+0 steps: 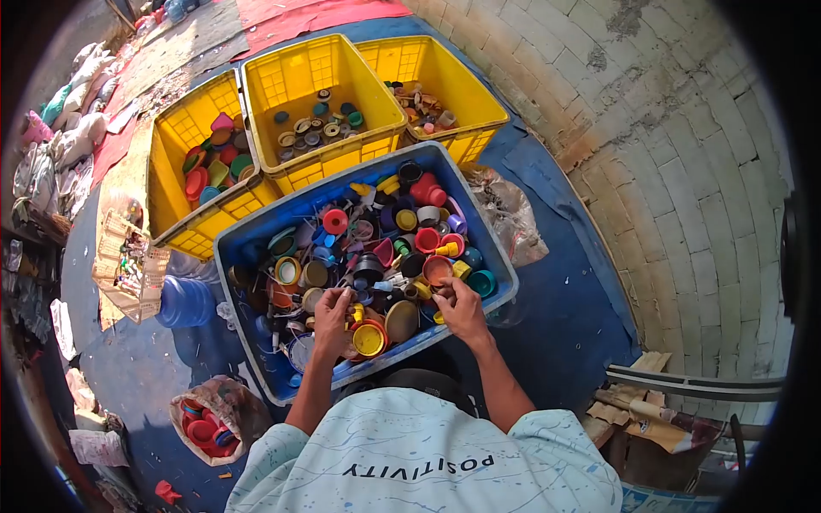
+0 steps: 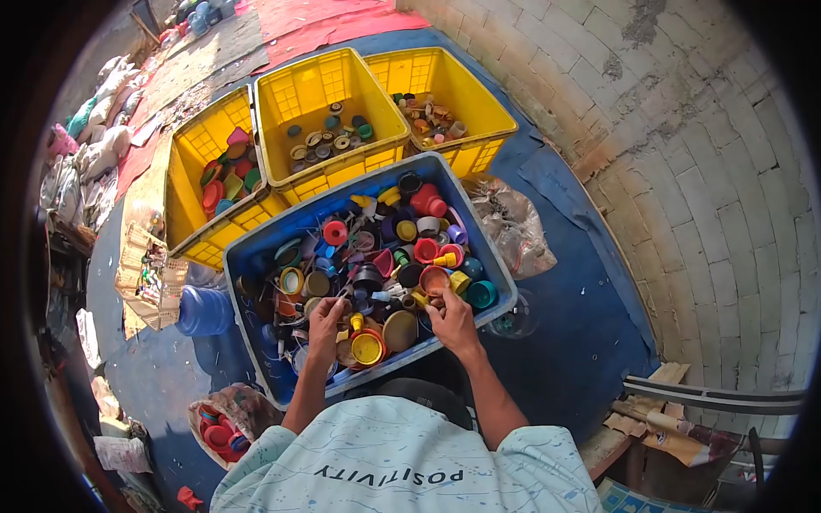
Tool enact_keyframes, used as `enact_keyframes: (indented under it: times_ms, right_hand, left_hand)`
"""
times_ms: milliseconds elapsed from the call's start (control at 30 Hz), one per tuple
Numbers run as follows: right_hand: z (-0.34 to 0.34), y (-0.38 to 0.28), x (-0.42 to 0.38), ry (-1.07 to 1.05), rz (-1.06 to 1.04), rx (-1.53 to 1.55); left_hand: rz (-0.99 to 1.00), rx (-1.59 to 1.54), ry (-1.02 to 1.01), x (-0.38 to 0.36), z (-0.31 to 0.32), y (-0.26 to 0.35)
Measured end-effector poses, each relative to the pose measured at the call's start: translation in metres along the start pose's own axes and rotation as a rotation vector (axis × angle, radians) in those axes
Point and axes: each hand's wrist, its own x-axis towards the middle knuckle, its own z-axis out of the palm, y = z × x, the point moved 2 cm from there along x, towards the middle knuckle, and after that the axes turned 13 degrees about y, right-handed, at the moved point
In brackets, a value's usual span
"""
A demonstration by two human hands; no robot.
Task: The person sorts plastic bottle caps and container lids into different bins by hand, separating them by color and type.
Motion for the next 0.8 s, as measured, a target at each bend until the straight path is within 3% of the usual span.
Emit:
enact_keyframes:
  times_ms: [100,233,400,533,667,800]
  right_hand:
    - [0.010,0.016,0.034,0.065,-0.363,-0.341]
    - [0.026,0.032,0.048,-0.096,-0.287,-0.479]
    - [0.029,0.046,0.056,-0.147,-0.391,-0.486]
    - [0.023,0.061,0.073,-0.241,-0.430,-0.406]
    - [0.008,0.064,0.095,-0.367,-0.434,-0.238]
    - [-0.005,0.072,0.118,-0.392,-0.516,-0.043]
  left_hand:
    - [-0.032,-0.022,0.099,0.003,-0.023,0.002]
    - [-0.046,-0.053,0.282,0.000,-0.047,-0.002]
    - [-0.048,-0.065,0.493,-0.010,-0.043,-0.019]
    - [-0.056,-0.088,0.553,-0.017,0.013,-0.028]
    - [-0.076,-0.093,0.434,-0.018,0.082,-0.042]
    - [-0.016,0.057,0.534,-0.022,0.133,-0.043]
